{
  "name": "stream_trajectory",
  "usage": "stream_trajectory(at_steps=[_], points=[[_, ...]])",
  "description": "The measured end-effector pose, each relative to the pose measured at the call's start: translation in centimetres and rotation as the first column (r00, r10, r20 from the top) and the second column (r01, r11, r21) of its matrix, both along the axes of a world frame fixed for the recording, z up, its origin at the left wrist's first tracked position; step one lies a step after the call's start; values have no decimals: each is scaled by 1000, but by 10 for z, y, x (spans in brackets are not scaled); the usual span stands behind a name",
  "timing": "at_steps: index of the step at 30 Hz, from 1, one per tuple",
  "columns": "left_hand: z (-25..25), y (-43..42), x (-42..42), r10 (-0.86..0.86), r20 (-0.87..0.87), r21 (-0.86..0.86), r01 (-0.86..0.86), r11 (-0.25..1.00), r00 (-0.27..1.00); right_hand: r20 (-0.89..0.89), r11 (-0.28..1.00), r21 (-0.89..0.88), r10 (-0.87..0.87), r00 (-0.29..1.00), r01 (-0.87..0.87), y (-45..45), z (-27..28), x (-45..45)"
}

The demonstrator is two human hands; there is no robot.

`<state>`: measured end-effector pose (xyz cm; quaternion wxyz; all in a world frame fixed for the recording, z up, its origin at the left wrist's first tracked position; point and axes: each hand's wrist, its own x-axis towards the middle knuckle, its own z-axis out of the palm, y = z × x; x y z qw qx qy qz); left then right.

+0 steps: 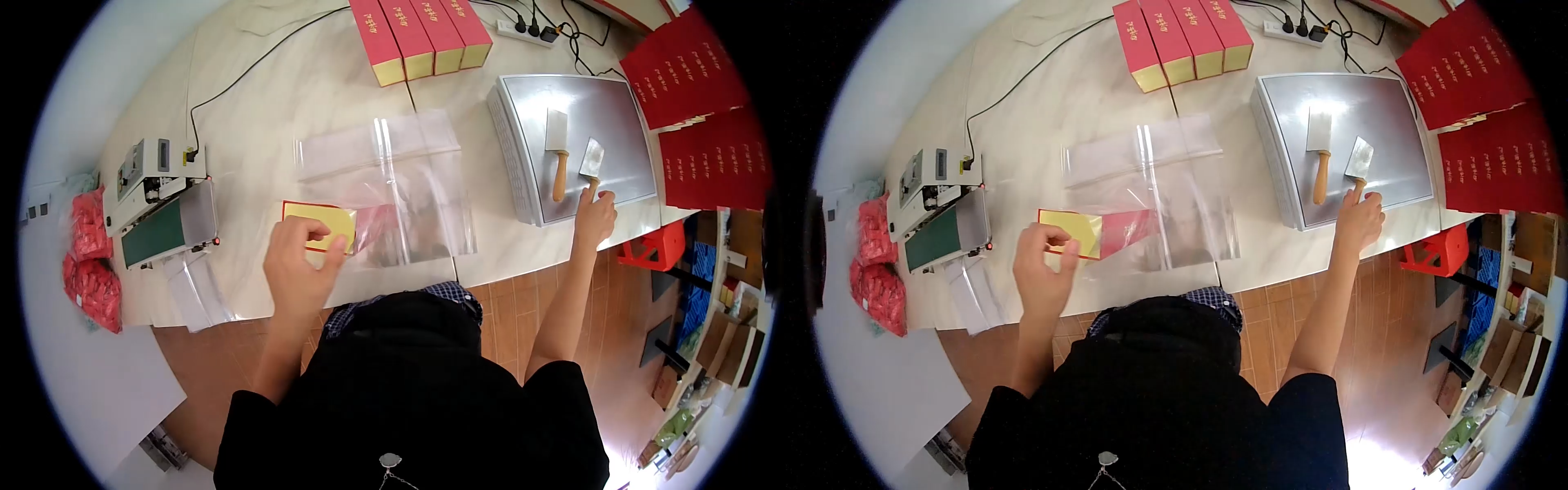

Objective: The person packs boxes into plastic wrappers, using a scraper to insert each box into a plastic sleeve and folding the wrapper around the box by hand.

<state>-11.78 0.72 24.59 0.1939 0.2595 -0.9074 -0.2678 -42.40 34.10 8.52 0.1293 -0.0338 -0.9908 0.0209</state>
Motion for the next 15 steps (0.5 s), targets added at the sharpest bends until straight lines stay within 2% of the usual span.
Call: stream_trajectory(at_steps=[2,4,6,7,9,10,12,15], points=[[3,14,-11,-7,137,-88,19,996,991,167,999,2,-53,985,53,-1,-2,-6],[-3,21,-17,-1,167,-137,24,990,986,144,999,-26,-24,989,28,-3,-6,-8],[-8,23,-18,10,197,-182,26,983,980,180,960,-239,-101,979,143,-9,-6,-8],[-9,23,-18,24,226,-185,19,982,974,183,960,-241,-99,978,142,-11,-5,-5],[-11,22,-17,41,259,-190,10,982,965,-17,898,-437,51,999,-54,-12,-2,8],[-11,21,-15,42,266,-185,9,983,963,-13,898,-437,52,999,-53,-17,6,15],[-11,21,-12,41,278,-179,10,984,960,-12,693,-700,227,974,-171,-33,23,36],[-10,20,-9,104,270,-110,-77,991,957,41,548,-774,545,838,-318,-58,45,69]])
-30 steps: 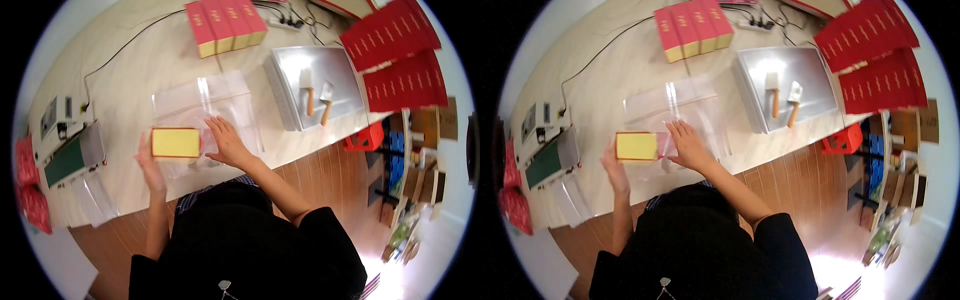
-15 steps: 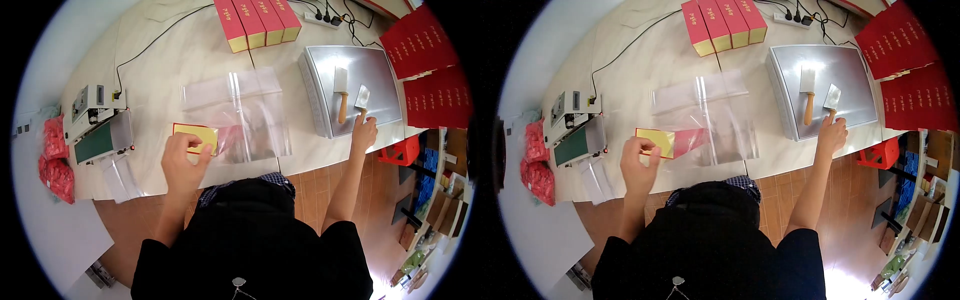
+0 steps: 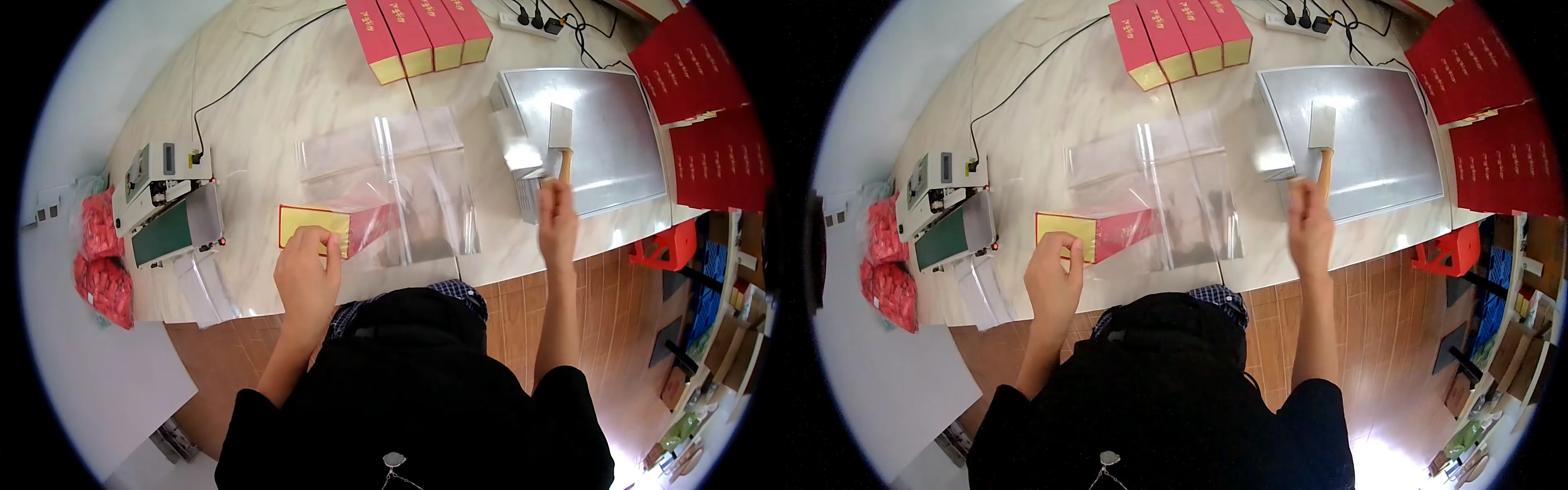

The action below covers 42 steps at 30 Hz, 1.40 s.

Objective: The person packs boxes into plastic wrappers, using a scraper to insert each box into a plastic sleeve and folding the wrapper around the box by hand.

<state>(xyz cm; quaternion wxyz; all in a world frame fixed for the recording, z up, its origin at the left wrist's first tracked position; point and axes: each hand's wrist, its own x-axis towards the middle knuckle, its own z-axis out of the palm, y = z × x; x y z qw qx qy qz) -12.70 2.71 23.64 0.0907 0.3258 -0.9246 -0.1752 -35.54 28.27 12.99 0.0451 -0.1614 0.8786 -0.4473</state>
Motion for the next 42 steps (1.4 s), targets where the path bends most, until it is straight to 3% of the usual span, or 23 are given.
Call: stream_trajectory(at_steps=[5,6,9,12,17,27,29,30,32,33,35,42], points=[[-12,-11,8,1,-72,-35,-4,999,997,-24,847,-102,522,853,-522,-36,40,42],[-13,-13,9,6,-75,-31,-9,999,997,-93,801,-97,583,807,-590,-40,41,46],[-12,-17,11,39,-59,17,-38,999,998,-84,677,-57,729,679,-734,-48,56,52],[-12,-19,11,74,-65,85,-69,994,995,-108,634,-59,764,636,-771,-54,55,57],[-27,-26,17,15,-88,42,-12,999,996,-98,617,19,785,612,-787,-62,67,61],[-17,-31,19,62,-141,75,-52,996,988,-126,614,122,789,601,-780,-80,89,78],[-7,-36,25,-95,-134,4,96,995,986,-130,607,132,794,594,-783,-86,89,82],[-6,-38,28,-91,-137,5,93,996,986,-136,601,138,799,586,-787,-89,89,83],[-5,-42,35,-285,-153,90,301,949,946,-143,594,143,804,577,-792,-96,89,86],[-6,-46,38,-279,-155,92,295,951,948,-149,591,146,806,573,-793,-99,89,88],[-11,-54,42,-487,-177,13,497,868,855,-149,586,141,809,568,-798,-105,89,92],[-16,-72,45,-527,-122,-49,526,849,841,-158,566,177,824,544,-805,-116,87,93]])
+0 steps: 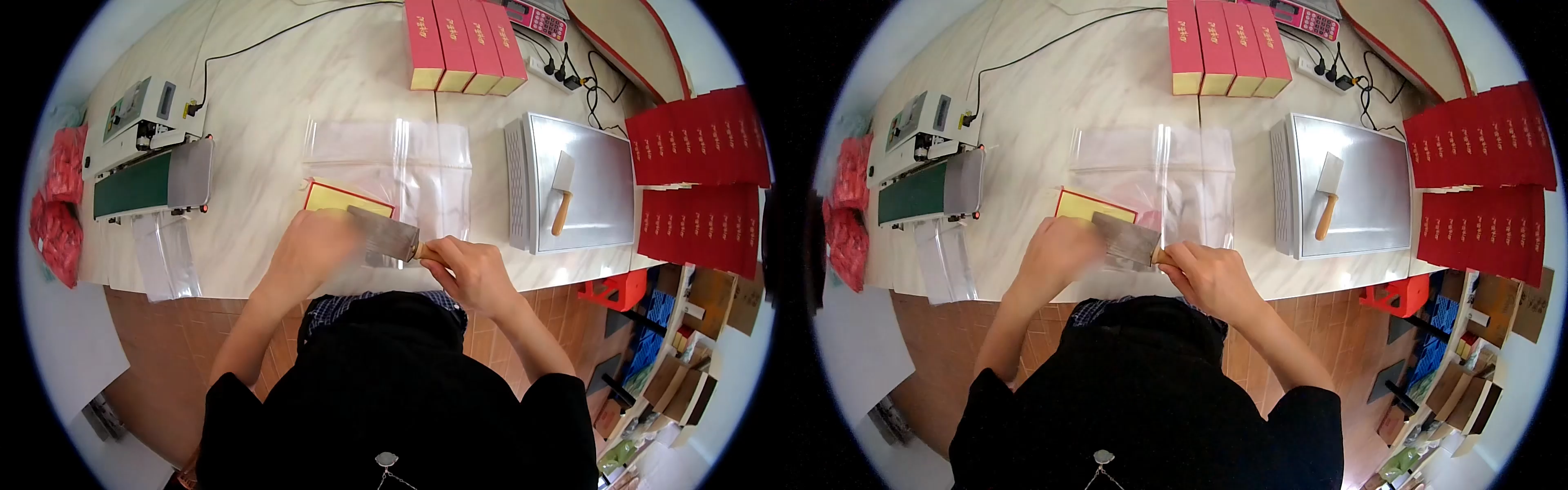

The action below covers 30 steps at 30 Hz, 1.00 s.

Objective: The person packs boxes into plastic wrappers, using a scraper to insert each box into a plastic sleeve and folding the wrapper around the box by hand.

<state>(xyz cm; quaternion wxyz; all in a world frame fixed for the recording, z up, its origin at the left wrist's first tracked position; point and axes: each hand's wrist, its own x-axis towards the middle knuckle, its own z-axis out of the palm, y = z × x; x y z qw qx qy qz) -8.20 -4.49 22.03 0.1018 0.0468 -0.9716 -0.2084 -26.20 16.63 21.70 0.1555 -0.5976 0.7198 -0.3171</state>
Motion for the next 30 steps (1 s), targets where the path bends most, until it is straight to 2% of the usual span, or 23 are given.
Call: stream_trajectory(at_steps=[2,8,12,20,25,29,30], points=[[2,-7,0,-87,-25,-40,86,995,996,-12,1000,-6,-3,1000,2,-2,0,0],[7,-21,-12,-79,-37,58,81,995,996,-32,999,-29,-19,999,18,-3,-3,0],[-1,-20,-19,-61,-41,45,62,997,997,-96,1000,-29,2,995,-5,-1,-5,0],[-3,-18,-19,-9,-71,36,12,999,997,-103,999,-37,18,994,-22,3,2,0],[-5,-18,-19,6,-80,-29,-8,1000,997,-67,999,-45,-6,998,3,21,11,-9],[-10,-18,-18,7,-86,-79,-14,997,996,-82,999,16,-39,996,40,39,15,-19],[-11,-18,-18,7,-86,-79,-14,997,996,-39,998,18,-60,997,61,42,17,-21]])
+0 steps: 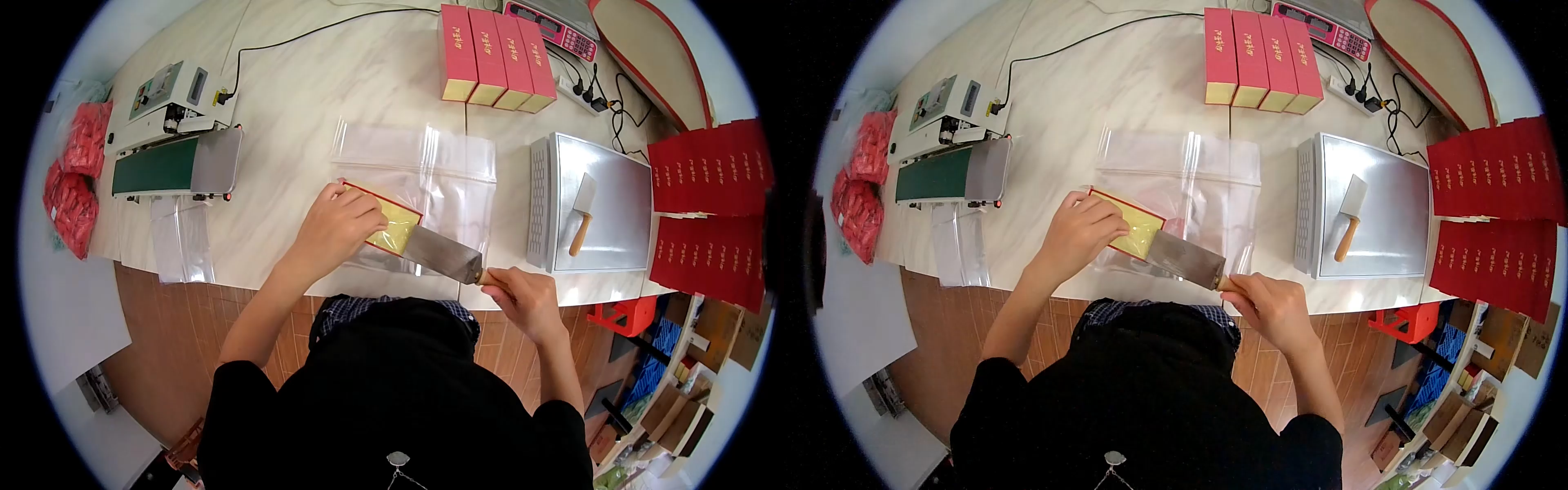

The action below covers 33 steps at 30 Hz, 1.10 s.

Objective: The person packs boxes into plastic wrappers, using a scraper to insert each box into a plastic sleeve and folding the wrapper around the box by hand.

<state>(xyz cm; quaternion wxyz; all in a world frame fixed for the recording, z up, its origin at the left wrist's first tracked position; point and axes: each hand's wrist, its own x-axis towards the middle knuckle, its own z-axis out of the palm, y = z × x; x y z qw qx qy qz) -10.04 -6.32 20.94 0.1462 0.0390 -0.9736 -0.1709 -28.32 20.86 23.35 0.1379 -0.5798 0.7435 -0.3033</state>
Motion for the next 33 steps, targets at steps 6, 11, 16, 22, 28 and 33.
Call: stream_trajectory(at_steps=[6,11,16,22,28,33], points=[[-2,1,-5,-9,-4,-56,9,998,1000,212,1000,-7,-18,977,20,-3,-11,10],[-3,0,-7,23,-35,-40,-24,999,999,228,1000,0,17,974,-17,-17,-21,22],[-4,-2,-8,42,-58,-56,-46,997,997,162,1000,-3,-28,986,29,-26,-19,19],[-1,-5,-8,44,-68,-25,-46,999,997,123,999,-6,-42,992,43,-35,-17,12],[16,-2,-24,80,-135,17,-79,997,988,118,999,-14,-34,992,36,-44,-16,7],[9,-5,-35,31,-125,-13,-33,999,992,129,999,-12,-39,991,41,-50,-15,6]])
